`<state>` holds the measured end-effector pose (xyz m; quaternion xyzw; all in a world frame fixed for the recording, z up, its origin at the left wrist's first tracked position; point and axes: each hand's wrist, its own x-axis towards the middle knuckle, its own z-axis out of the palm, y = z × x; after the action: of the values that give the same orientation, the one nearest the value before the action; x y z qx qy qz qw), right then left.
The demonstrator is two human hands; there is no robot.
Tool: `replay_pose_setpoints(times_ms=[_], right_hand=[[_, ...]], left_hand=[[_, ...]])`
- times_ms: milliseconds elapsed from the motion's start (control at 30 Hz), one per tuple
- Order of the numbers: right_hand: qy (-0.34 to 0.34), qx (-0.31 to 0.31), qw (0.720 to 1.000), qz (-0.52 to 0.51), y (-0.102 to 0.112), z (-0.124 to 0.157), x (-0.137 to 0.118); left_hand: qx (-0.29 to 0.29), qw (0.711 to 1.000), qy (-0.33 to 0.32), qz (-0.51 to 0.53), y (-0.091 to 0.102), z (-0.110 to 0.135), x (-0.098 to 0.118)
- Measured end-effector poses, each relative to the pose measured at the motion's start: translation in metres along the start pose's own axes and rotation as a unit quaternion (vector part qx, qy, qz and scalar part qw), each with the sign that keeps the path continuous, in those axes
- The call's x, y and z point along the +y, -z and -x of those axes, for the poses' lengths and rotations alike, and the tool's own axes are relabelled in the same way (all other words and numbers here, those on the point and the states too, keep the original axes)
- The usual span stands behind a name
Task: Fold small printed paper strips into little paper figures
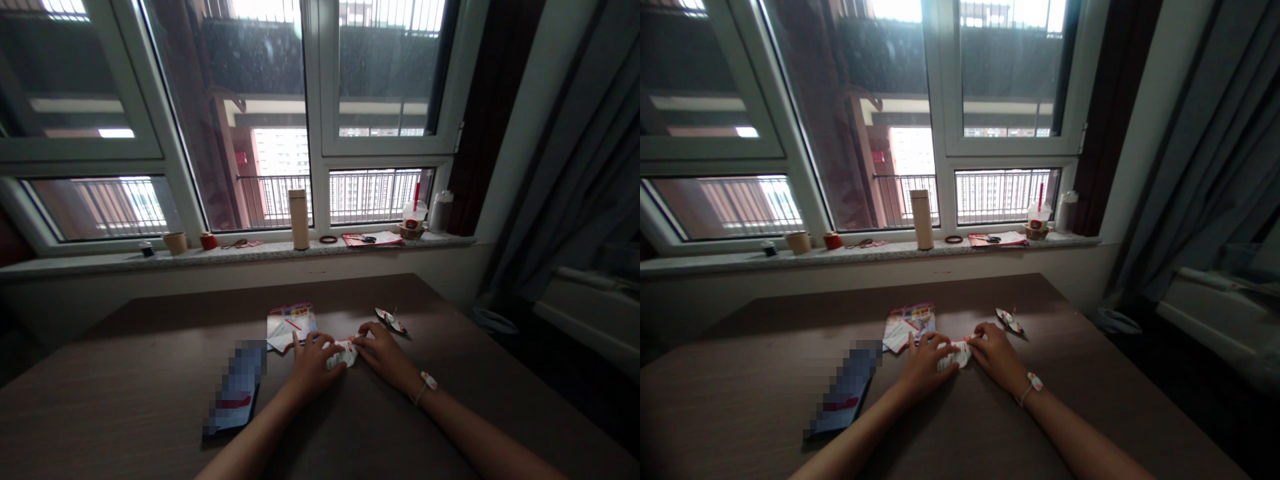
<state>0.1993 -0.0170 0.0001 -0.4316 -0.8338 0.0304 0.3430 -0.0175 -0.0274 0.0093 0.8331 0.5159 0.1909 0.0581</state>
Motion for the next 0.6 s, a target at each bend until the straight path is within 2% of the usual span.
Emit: replay_pose_setpoints(times_ms=[133,600], right_hand=[[0.017,-0.015,0.999,0.022,-0.0013,0.0005,-0.0014],[-0.007,-0.049,0.998,0.041,0.0002,0.0007,-0.0058]], left_hand=[[0.004,1.000,0.003,-0.006,-0.0001,-0.0001,0.0009],[-0.008,1.000,0.001,-0.019,-0.0036,-0.0006,-0.0016]])
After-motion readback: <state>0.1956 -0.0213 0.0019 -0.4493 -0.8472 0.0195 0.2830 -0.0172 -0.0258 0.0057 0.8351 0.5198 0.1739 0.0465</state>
